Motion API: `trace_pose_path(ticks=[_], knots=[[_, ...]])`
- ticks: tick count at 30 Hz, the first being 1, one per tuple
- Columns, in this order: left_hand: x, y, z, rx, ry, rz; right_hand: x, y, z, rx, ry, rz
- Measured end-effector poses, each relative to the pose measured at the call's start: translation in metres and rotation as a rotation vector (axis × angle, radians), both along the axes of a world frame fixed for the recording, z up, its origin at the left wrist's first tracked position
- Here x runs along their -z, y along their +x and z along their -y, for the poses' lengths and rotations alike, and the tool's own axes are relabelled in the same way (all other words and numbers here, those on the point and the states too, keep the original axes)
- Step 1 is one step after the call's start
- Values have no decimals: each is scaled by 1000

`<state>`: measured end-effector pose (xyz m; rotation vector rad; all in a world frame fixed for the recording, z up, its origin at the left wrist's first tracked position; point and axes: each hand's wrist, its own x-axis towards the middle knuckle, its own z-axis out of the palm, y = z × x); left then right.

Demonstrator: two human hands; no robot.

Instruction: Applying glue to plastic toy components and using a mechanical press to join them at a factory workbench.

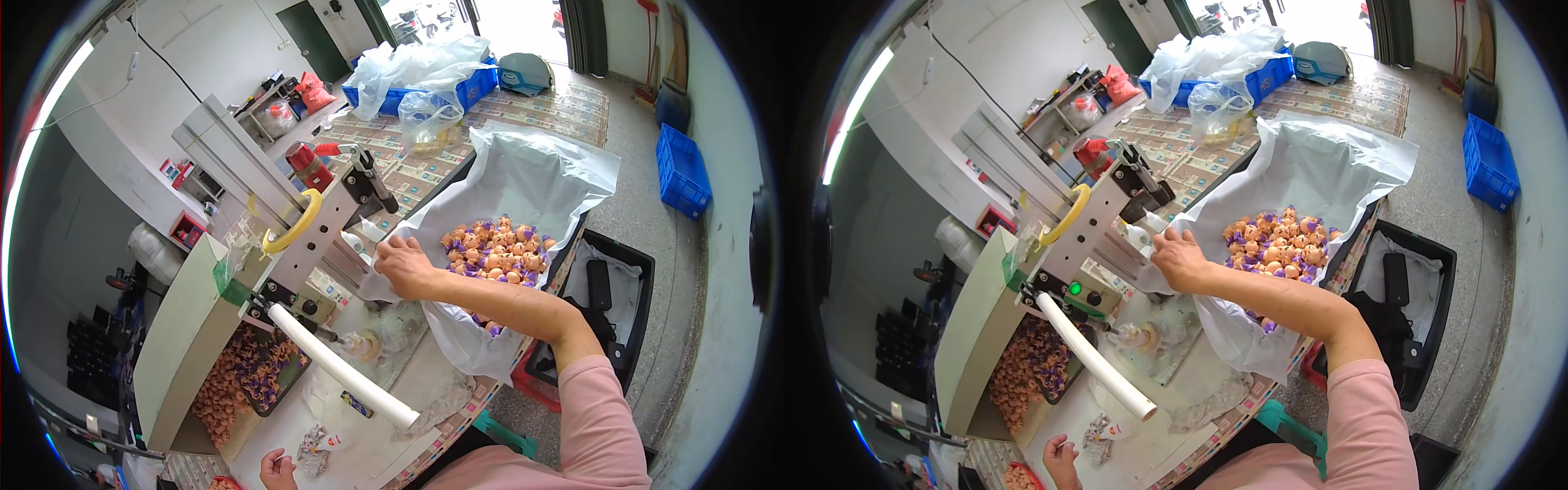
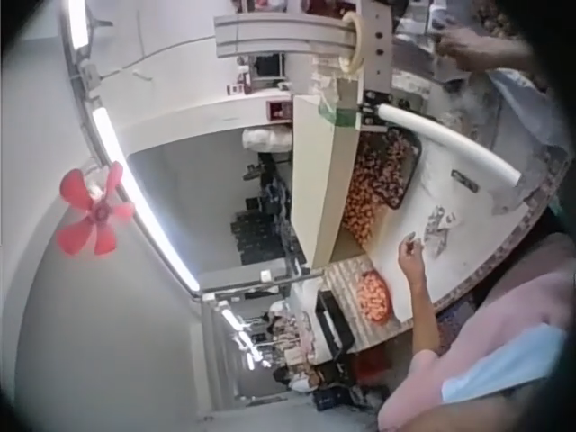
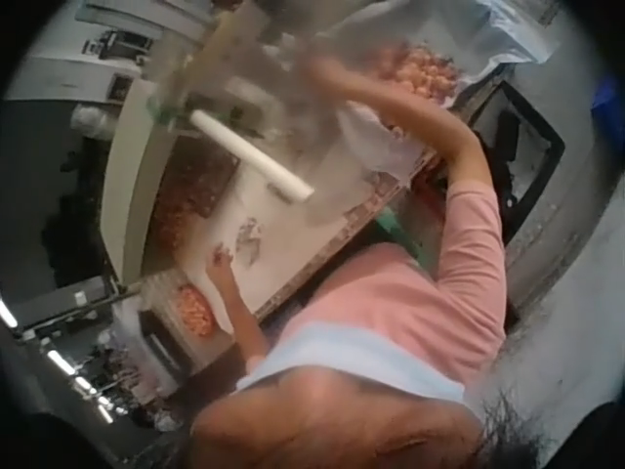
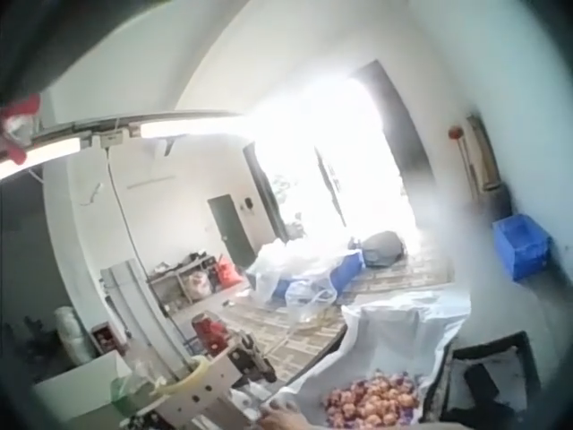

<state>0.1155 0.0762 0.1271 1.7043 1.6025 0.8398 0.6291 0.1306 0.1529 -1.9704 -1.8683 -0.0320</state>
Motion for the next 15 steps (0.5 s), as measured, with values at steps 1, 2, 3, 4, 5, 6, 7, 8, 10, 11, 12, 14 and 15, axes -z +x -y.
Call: trace_pose_path(ticks=[1,2,3,4,5,6,7,8,10,11,12,14,15], knots=[[-2,3,-2,-31,-26,17,5,-2,-4,9,5,125],[1,2,-8,-29,-29,14,12,-3,-8,12,2,122],[7,-1,-14,-14,-44,1,19,-4,-13,-20,-6,245],[7,1,-17,-2,-62,-12,18,-6,-15,-56,-17,367],[6,4,-19,-4,-66,-15,16,-8,-19,-58,-21,364],[5,8,-20,-12,-61,-10,13,-10,-23,-64,-151,435],[1,12,-20,-23,-52,-6,5,-10,-27,-73,-277,507],[-1,11,-22,-26,-54,-7,-3,-6,-29,-76,-278,505],[-4,9,-24,-13,-74,62,-18,11,-33,-206,-182,141],[-6,9,-24,-7,-76,61,-13,25,-39,-200,-184,141],[-7,8,-22,-28,-85,84,-1,42,-48,-256,10,-234],[-4,-4,-18,-58,-93,101,0,63,-55,-235,262,-514],[-1,-14,-15,-78,-107,107,-3,69,-53,-160,313,-419]])
